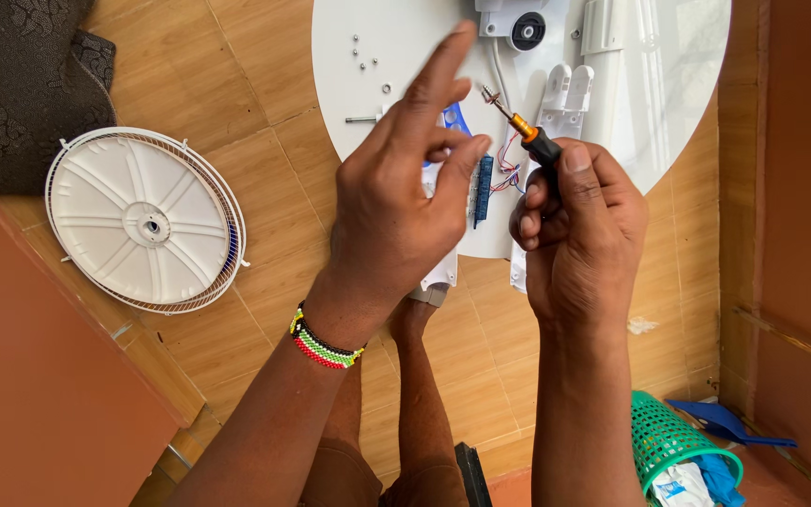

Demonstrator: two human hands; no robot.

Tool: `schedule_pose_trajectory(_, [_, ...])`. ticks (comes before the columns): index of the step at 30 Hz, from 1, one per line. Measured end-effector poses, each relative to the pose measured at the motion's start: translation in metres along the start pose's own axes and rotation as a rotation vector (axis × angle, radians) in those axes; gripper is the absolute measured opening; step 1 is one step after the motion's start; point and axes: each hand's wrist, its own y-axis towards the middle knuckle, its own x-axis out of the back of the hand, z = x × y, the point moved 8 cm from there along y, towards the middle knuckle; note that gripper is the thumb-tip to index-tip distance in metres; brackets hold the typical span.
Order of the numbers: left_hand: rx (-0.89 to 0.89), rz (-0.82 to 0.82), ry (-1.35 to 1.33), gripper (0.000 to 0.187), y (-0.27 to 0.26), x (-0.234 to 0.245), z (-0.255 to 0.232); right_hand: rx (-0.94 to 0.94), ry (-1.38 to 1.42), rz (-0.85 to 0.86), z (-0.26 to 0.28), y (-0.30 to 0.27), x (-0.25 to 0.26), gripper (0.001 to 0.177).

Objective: The person assembles an electric fan by inserting a metal rod into a plastic tube, attaching a rubber gasket to the motor housing, and using a screwdriver to fasten screws into a plastic control panel. The person handles multiple small parts including screws, washers, and plastic components on a white table.

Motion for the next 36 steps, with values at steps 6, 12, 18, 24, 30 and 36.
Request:
schedule_pose_trajectory(6, [0.332, 0.005, 0.259, 0.029, -0.035, 0.006, 0.055, 0.061, -0.224, -0.003, -0.009, -0.004, 0.018, 0.021])
schedule_pose_trajectory(12, [0.504, -0.028, 0.476, 0.04, -0.073, -0.013, 0.099, 0.216, -0.585, 0.066, -0.014, -0.006, 0.015, 0.018])
schedule_pose_trajectory(18, [0.65, -0.001, 0.542, 0.035, -0.091, -0.03, 0.125, 0.465, -0.935, 0.156, -0.021, -0.011, 0.001, 0.013])
schedule_pose_trajectory(24, [0.724, 0.077, 0.552, 0.026, -0.092, -0.039, 0.136, 0.568, -1.14, 0.195, -0.025, -0.014, -0.015, 0.021])
schedule_pose_trajectory(30, [0.675, 0.035, 0.548, 0.022, -0.092, -0.038, 0.132, 0.584, -1.156, 0.211, -0.026, -0.014, -0.019, 0.023])
schedule_pose_trajectory(36, [0.505, -0.033, 0.593, 0.022, -0.081, -0.033, 0.107, 0.671, -1.195, 0.214, -0.015, -0.023, -0.019, 0.021])
